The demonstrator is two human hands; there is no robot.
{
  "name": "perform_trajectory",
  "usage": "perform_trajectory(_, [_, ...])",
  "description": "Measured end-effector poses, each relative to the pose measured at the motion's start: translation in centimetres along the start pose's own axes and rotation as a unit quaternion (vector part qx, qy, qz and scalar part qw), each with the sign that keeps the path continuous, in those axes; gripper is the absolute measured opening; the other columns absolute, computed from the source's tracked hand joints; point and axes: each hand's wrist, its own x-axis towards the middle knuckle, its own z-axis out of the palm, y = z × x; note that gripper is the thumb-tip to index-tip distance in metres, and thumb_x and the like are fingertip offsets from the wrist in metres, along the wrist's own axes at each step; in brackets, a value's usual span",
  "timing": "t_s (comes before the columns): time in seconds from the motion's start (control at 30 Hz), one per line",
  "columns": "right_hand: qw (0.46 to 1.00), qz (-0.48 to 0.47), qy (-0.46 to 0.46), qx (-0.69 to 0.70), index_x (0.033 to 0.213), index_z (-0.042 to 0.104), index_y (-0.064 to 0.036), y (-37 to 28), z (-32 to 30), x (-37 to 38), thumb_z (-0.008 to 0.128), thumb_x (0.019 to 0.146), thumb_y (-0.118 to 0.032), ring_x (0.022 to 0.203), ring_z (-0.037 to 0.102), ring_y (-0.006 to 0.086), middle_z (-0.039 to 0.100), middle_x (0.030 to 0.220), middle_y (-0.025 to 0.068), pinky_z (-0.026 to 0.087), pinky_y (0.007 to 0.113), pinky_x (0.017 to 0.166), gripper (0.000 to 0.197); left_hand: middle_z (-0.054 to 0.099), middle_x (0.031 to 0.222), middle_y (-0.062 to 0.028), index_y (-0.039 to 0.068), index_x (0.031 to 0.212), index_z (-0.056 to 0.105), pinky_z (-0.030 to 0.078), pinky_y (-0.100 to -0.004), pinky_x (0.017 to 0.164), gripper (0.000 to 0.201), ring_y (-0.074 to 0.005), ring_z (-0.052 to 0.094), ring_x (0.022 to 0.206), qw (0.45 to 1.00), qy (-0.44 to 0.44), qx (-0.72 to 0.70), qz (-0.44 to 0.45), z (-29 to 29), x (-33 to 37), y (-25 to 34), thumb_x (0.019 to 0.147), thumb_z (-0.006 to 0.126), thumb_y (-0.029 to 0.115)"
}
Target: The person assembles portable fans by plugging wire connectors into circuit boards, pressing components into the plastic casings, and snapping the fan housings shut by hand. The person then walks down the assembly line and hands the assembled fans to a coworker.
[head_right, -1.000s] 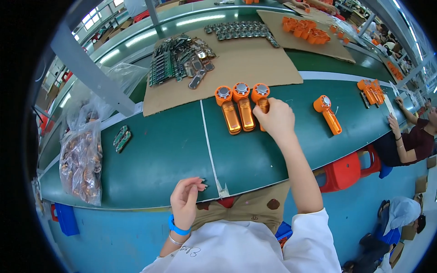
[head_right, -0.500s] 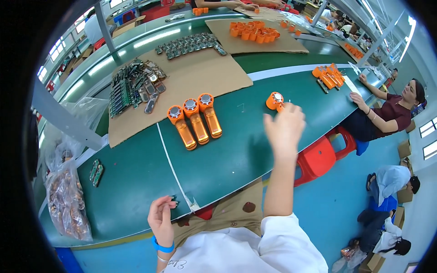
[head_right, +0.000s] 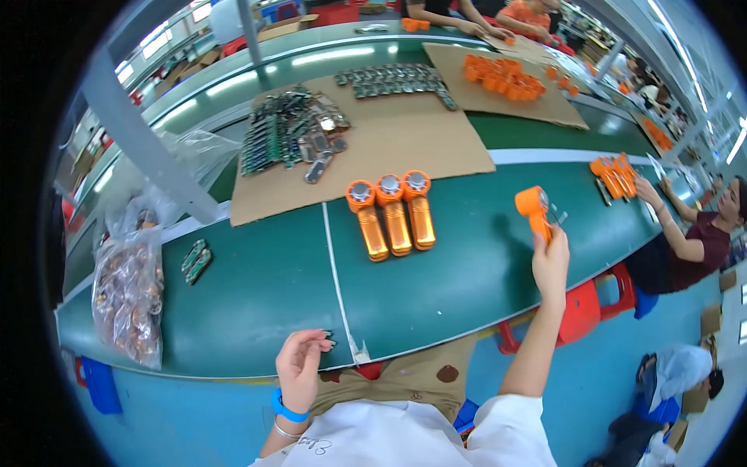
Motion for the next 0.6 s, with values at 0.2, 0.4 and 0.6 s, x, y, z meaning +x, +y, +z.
perform_trajectory(0.2, [0.982,-0.091,-0.158,0.040,0.106,0.048,-0.0002,-10.5,-2.6,-5.2,0.061,0.079,-0.008,0.098,0.048,0.0343,0.051,0.102,0.0165,0.036,0.038,0.085,0.031,0.058,0.098,-0.0133,-0.004,0.105,0.056,0.049,-0.0266,0.072,0.022,-0.0177,0.062,0.083,0.999,-0.007,0.048,0.010,-0.4,0.6,0.8,0.085,0.050,-0.006])
perform_trajectory(0.4, [0.945,-0.167,-0.265,0.094,0.104,0.054,-0.0043,-11.4,0.1,-7.5,0.068,0.071,-0.007,0.100,0.048,0.0291,0.054,0.101,0.0106,0.031,0.036,0.091,0.036,0.059,0.097,-0.0131,-0.004,0.105,0.056,0.049,-0.0260,0.069,0.023,-0.0163,0.061,0.077,0.995,-0.013,0.089,0.032,-1.1,1.8,1.6,0.083,0.050,-0.006])
perform_trajectory(0.6, [0.878,-0.183,-0.426,0.116,0.131,0.041,-0.0050,-10.1,-3.2,-3.1,0.078,0.063,-0.029,0.117,0.042,0.0325,0.044,0.127,0.0144,0.030,0.041,0.102,0.081,0.059,0.096,-0.0131,-0.004,0.104,0.057,0.048,-0.0246,0.065,0.022,-0.0154,0.060,0.074,0.997,0.000,0.082,0.013,-1.3,1.8,0.5,0.084,0.049,-0.007])
